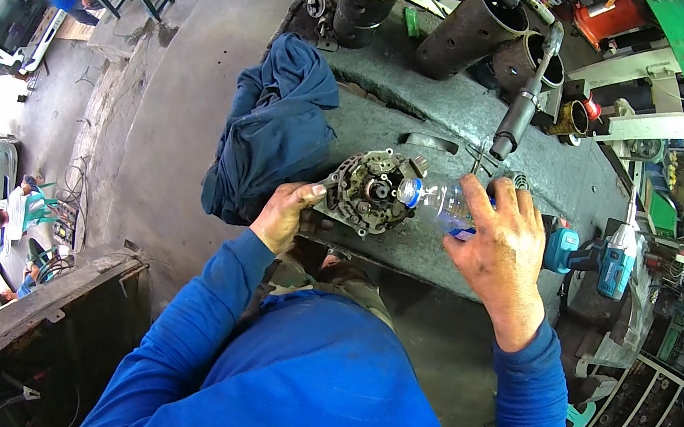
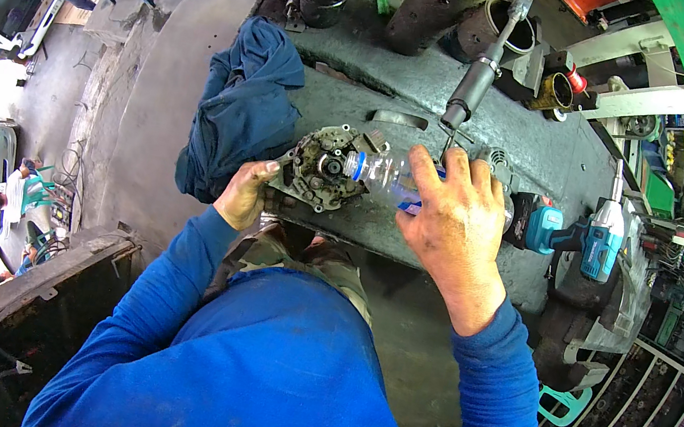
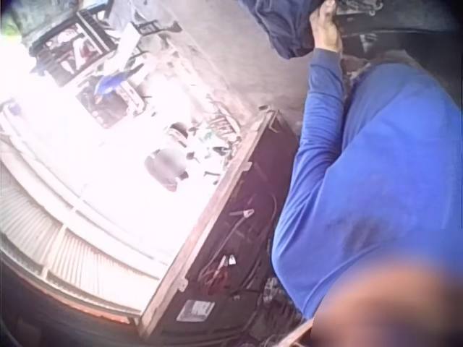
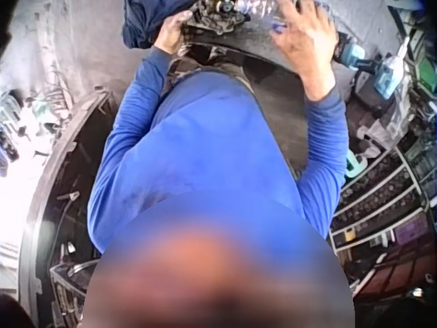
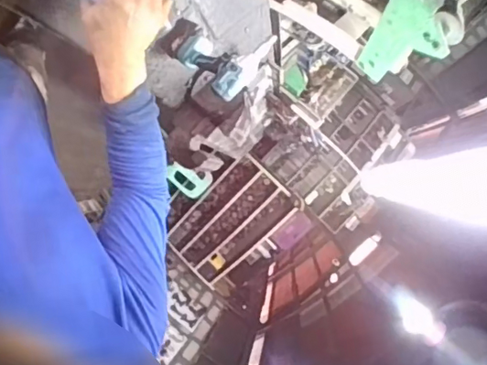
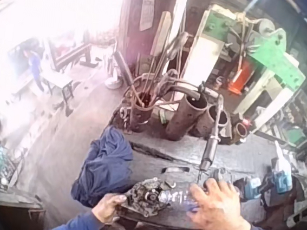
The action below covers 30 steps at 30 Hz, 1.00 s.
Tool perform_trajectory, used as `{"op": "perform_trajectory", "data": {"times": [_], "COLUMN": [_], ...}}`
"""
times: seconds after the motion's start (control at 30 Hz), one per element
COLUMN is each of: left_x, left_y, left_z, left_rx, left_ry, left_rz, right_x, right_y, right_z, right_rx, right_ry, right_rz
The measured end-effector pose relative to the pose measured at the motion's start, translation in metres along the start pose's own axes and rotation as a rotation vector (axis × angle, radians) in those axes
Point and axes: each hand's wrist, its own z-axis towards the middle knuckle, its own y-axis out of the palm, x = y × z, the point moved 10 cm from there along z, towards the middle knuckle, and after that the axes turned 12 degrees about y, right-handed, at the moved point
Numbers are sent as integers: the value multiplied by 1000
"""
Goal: The person pours liquid from a plastic bottle into a disassembled alternator, then repeatedly taps the alternator with a hammer while holding it with a cloth. The alternator is rotated and tapped multiple times on a workbench.
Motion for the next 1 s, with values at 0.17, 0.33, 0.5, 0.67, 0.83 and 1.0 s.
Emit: {"op": "perform_trajectory", "data": {"times": [0.17, 0.33, 0.5, 0.67, 0.83, 1.0], "left_x": [4, 7, 5, 7, 8, 11], "left_y": [5, 9, 8, 5, 7, 8], "left_z": [-2, -3, -1, 0, -1, -2], "left_rx": [-12, -21, -10, -9, -23, -22], "left_ry": [-7, -7, -16, 6, 10, 0], "left_rz": [-24, -30, -41, 3, 15, 27], "right_x": [-9, -16, -19, -23, -26, -28], "right_y": [-2, -5, -7, -9, -11, -11], "right_z": [2, 3, 5, 6, 7, 9], "right_rx": [-7, -10, -16, -5, -15, -33], "right_ry": [-19, -39, -35, -47, -54, -53], "right_rz": [-42, -75, -106, -115, -120, -143]}}
